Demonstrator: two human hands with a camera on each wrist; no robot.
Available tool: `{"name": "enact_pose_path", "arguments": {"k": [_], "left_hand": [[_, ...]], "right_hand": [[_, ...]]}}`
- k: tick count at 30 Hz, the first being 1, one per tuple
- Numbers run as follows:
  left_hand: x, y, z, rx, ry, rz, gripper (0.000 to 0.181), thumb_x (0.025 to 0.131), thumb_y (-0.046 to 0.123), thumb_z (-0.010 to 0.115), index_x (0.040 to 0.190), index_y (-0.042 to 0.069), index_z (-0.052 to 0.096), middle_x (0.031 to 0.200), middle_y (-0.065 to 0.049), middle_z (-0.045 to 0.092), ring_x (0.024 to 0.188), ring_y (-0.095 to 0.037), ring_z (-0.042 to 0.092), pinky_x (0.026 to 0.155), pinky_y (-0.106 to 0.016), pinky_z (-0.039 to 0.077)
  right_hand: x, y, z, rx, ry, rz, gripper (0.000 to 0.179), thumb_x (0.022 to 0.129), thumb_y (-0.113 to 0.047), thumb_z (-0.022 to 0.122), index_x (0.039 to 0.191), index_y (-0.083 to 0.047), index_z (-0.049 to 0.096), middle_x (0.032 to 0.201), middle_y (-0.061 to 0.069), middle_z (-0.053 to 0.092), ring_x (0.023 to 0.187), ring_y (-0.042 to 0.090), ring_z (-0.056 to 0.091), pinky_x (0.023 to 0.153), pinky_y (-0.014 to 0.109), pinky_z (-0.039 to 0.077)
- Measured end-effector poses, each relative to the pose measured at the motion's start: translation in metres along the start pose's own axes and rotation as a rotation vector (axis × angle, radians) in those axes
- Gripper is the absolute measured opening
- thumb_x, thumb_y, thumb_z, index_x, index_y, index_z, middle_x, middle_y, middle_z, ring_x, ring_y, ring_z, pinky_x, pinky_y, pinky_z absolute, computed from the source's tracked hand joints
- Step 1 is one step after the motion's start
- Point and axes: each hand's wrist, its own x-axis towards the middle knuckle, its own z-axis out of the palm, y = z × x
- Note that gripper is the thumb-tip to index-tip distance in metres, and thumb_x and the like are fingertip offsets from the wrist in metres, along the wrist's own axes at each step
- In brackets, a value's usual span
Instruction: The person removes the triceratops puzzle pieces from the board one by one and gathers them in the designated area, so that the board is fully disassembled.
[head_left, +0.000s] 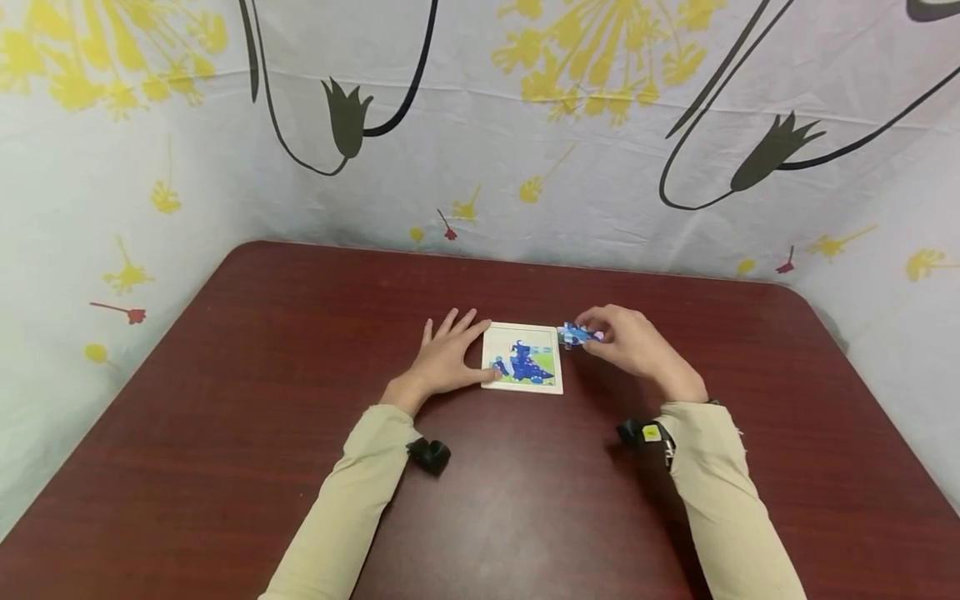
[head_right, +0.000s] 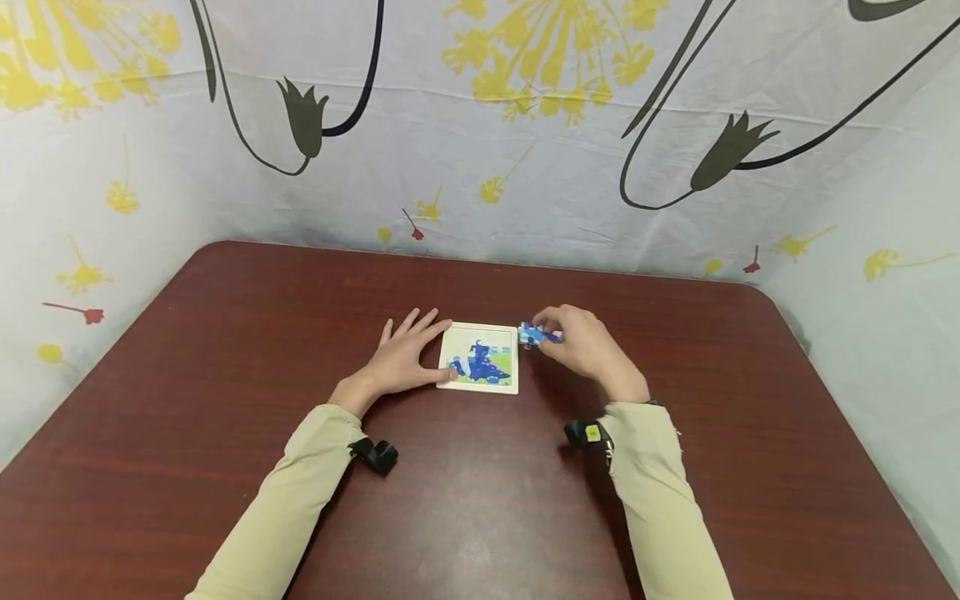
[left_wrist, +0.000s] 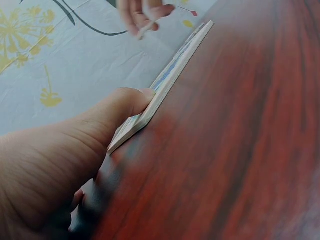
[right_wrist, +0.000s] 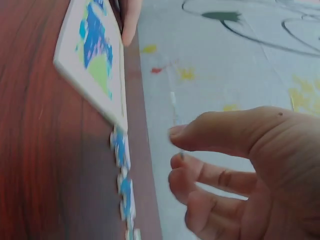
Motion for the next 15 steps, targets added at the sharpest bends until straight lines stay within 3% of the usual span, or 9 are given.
{"name": "enact_pose_path", "arguments": {"k": [4, 15], "left_hand": [[0.001, 0.002, 0.0, 0.01, -0.01, -0.008, 0.087, 0.078, 0.053, 0.067, 0.148, 0.017, 0.03, 0.154, -0.008, 0.015, 0.141, -0.03, 0.002, 0.106, -0.056, -0.005], [0.002, -0.001, 0.002, 0.015, -0.008, -0.001, 0.087, 0.079, 0.055, 0.065, 0.148, 0.019, 0.028, 0.154, -0.007, 0.014, 0.141, -0.029, 0.003, 0.106, -0.057, -0.006]], "right_hand": [[-0.008, 0.009, -0.002, -0.027, -0.041, 0.028, 0.026, 0.078, -0.002, 0.066, 0.105, 0.002, 0.066, 0.091, 0.014, 0.062, 0.079, 0.027, 0.058, 0.069, 0.041, 0.047], [-0.003, 0.005, 0.014, -0.02, -0.127, 0.075, 0.025, 0.079, -0.003, 0.067, 0.103, 0.003, 0.063, 0.086, 0.01, 0.063, 0.072, 0.02, 0.056, 0.061, 0.033, 0.046]]}}
